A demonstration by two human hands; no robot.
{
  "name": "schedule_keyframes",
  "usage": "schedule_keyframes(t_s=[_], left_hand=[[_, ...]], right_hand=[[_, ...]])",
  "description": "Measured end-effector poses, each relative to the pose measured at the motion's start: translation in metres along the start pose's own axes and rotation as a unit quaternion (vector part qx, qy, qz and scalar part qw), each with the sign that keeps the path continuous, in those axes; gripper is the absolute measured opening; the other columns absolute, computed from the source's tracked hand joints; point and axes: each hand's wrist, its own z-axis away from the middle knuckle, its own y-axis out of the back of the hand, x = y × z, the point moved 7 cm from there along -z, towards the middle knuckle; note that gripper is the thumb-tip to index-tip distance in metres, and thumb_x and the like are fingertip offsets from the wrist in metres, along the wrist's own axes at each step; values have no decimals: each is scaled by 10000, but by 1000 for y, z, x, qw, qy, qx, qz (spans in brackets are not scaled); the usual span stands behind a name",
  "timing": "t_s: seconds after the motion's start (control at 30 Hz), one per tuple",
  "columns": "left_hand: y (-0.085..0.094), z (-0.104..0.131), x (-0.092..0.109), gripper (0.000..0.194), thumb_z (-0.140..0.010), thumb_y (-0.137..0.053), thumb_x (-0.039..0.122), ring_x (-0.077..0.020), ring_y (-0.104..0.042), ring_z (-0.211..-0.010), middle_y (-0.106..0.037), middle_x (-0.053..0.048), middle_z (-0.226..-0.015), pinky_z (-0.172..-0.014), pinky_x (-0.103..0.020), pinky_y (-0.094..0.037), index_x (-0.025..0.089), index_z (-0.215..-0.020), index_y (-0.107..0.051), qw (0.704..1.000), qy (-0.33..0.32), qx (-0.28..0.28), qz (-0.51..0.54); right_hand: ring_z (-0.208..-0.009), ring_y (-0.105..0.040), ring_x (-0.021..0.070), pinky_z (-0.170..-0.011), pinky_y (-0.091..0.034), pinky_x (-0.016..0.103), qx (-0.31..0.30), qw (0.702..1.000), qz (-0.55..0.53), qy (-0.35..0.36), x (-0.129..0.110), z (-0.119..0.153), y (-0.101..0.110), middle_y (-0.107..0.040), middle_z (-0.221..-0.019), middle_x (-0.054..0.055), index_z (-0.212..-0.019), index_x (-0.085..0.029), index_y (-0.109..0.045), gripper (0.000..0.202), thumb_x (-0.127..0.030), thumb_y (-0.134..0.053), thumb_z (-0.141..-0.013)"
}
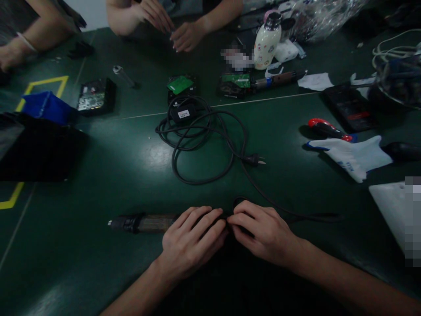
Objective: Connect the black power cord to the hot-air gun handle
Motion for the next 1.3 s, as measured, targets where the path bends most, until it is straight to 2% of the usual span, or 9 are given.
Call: schedule_keyframes(t_s=[0.5, 1.3], left_hand=[[-1, -1, 0, 190, -940, -729, 235, -233, -684, -1148, -736, -20, -1302, -1011, -393, -527, 220, -1129, -715, 1000, -1, -1, -7], [-2, 0, 1, 242, -948, -706, 234, -238, -680, -1164, -733, -23, -1308, -1028, -407, -520, 218, -1190, -708, 1000, -3, -5, -11]], right_hand=[[-890, -666, 154, -729, -491, 263, 2, 1000, 1, 2, -1, 0, 0, -670, -988, 41, -1082, -208, -688, 156, -207, -539, -1038], [-905, -662, 155, -744, -482, 272, -4, 1000, -2, -3, 0, 1, -1, -672, -1006, 40, -1094, -216, -682, 152, -206, -540, -1038]])
